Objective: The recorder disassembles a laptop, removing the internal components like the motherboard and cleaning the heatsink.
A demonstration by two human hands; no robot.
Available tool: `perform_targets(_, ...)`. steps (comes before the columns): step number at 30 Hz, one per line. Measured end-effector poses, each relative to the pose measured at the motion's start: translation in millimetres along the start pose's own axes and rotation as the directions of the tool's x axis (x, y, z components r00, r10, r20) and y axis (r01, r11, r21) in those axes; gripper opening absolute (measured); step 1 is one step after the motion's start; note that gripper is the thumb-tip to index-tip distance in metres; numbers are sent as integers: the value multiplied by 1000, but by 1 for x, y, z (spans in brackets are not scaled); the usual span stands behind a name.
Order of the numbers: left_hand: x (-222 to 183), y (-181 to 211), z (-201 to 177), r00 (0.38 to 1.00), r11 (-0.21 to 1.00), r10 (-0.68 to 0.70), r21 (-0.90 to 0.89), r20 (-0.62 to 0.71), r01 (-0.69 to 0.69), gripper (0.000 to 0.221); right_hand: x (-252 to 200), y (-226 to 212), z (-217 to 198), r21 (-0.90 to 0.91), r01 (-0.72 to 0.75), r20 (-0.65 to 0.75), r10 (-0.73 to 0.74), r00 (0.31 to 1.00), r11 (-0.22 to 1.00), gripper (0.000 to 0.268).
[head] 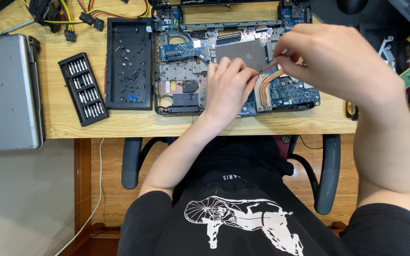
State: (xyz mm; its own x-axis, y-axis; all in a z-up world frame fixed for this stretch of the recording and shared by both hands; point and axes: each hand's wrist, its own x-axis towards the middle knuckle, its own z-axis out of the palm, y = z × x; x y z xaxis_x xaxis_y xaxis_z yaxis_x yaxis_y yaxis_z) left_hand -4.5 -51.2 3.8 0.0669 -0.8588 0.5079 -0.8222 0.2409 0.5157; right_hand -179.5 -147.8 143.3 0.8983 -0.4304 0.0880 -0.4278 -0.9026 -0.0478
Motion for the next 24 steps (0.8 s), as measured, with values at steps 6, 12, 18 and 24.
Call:
perform_targets(6, 3, -10, -15, 998, 1000, 10, -25, -56, -11, 12, -21, 4, 2, 286, -57, -107, 91, 990, 957, 15)
perform_targets(12, -14, -120, -102, 952, 975, -215, 12, -217, 223, 15, -74, 74, 100, 403, -232, -20, 261, 965, 886, 15)
perform_targets(18, -35, -161, -153, 910, 909, -343, 163, -231, 384, 16, -90, 101, 118, 352, -289, -24, 317, 948, 890, 17)
perform_targets(24, -18, -70, -103, 987, 994, -97, -67, -128, 89, 19, -82, 113, 90, 422, -374, -23, 422, 906, 826, 21)
